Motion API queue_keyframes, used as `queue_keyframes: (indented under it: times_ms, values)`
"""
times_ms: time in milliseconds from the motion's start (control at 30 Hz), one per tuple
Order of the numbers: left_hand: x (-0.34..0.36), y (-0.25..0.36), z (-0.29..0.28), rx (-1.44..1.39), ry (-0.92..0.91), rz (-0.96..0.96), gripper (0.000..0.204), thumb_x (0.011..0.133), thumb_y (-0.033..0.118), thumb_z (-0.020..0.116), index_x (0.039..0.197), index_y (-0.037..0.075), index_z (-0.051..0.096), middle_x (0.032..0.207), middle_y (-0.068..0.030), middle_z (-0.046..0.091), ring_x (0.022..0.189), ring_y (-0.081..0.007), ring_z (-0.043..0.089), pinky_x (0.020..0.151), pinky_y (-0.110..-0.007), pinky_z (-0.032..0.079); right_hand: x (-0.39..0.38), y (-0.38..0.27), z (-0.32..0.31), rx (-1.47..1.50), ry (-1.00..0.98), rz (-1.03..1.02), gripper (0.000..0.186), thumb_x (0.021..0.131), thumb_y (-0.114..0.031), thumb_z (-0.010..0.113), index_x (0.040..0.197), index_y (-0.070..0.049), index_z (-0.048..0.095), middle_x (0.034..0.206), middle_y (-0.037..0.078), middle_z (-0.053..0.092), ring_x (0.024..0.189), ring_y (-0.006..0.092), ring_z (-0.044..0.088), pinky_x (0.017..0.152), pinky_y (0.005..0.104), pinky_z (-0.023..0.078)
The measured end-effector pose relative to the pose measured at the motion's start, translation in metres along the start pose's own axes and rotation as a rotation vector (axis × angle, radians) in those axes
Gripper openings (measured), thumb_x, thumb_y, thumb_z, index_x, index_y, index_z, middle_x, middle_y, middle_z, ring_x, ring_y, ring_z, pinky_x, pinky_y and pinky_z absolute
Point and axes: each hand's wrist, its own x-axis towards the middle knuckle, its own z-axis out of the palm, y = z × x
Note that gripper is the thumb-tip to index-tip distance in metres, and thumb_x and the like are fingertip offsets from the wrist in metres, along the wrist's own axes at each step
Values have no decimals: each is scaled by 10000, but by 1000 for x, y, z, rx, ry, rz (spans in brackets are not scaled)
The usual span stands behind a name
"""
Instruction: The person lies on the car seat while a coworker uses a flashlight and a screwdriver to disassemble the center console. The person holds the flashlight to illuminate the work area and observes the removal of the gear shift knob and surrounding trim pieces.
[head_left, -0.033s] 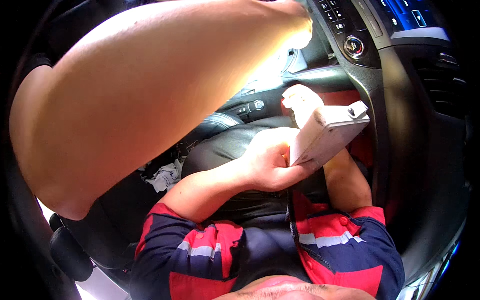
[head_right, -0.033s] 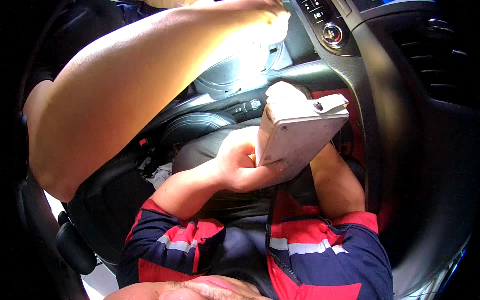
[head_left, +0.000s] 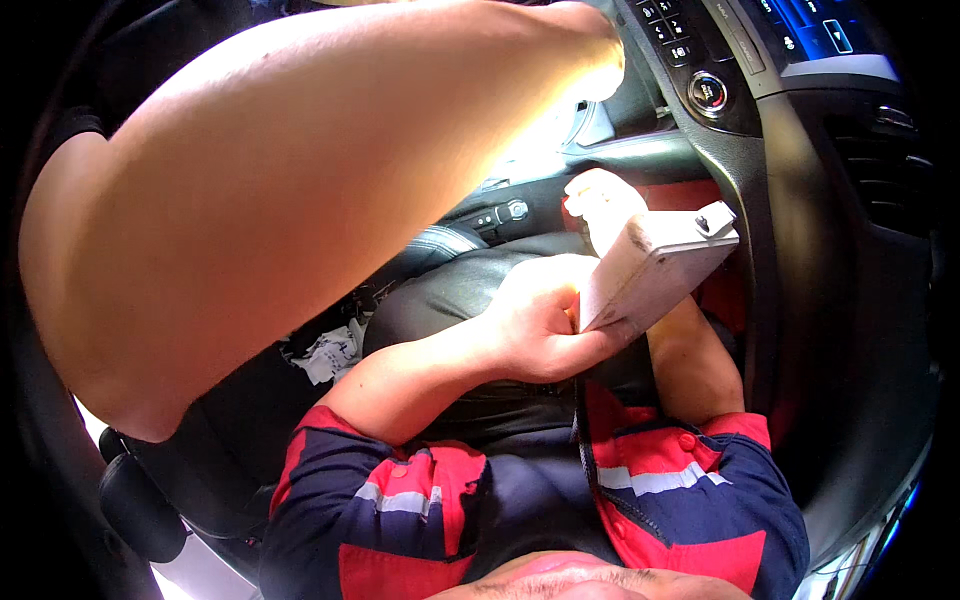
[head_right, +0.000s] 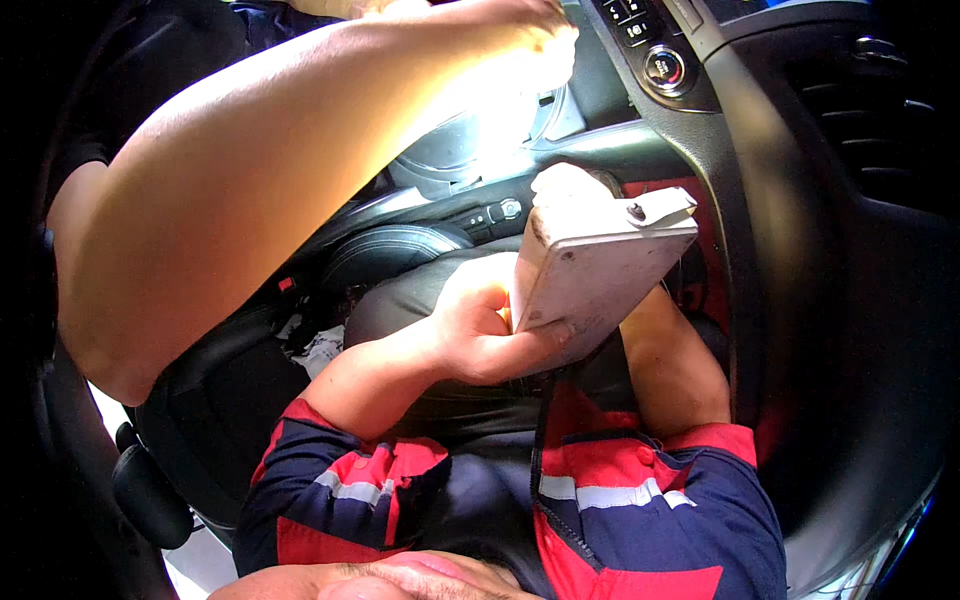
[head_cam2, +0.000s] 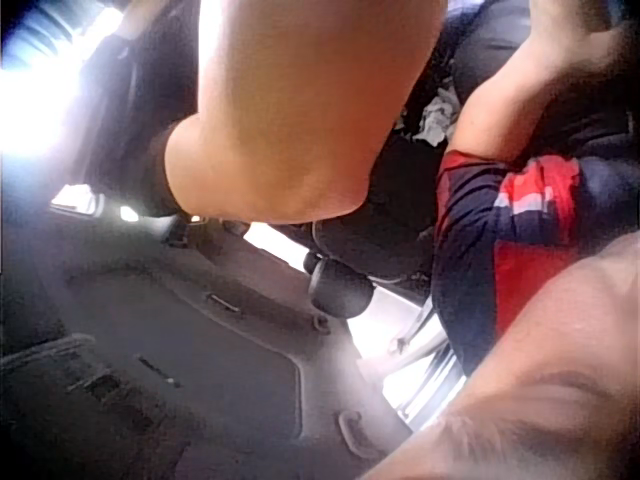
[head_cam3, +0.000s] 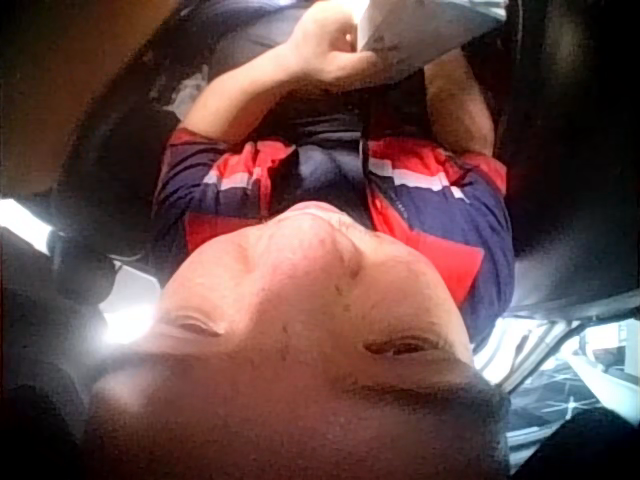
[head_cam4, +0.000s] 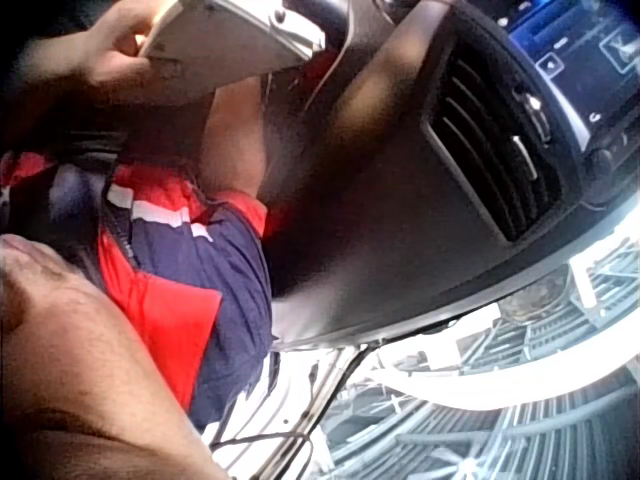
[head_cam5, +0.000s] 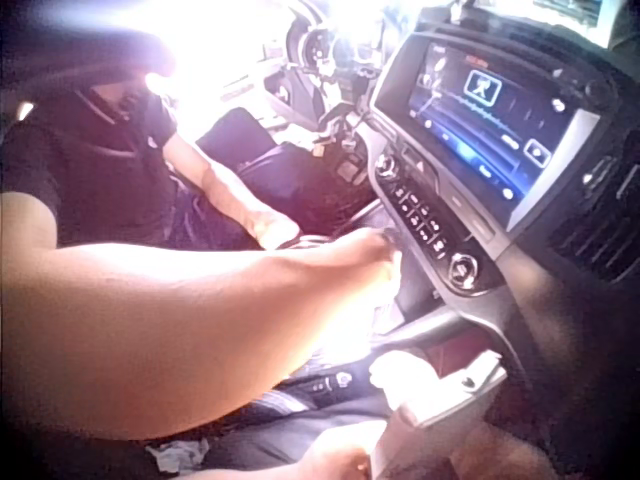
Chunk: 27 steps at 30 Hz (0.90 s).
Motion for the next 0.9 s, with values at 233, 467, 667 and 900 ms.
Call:
queue_keyframes:
  times_ms: [233,467,667,900]
  values:
    - [2,3,1,-77,-22,-9,89,843,75,658,914,22,662,893,-92,668,810,-161,632,728,-308,497,0,3,0,-15,1,6,213,926,-172,542,1052,-2,570,917,46,588,812,133,567,724,260,470]
    - [-2,7,2,-120,-6,-45,102,865,118,662,925,34,664,891,-71,664,819,-132,615,726,-298,494,3,20,-4,-69,-23,-34,225,930,-175,534,1067,1,563,927,48,589,822,139,570,734,264,473]
    - [0,7,5,-71,26,-53,218,840,273,684,858,62,633,755,-112,642,688,-229,633,650,-344,503,5,45,-15,-111,-54,-80,235,934,-178,527,1080,4,558,936,50,590,830,145,573,742,267,475]
    - [-1,-4,9,-57,60,-48,208,826,244,685,850,45,629,716,-114,629,649,-209,619,620,-343,494,9,63,-26,-142,-92,-135,246,938,-180,519,1095,7,552,946,52,591,840,151,576,752,271,478]
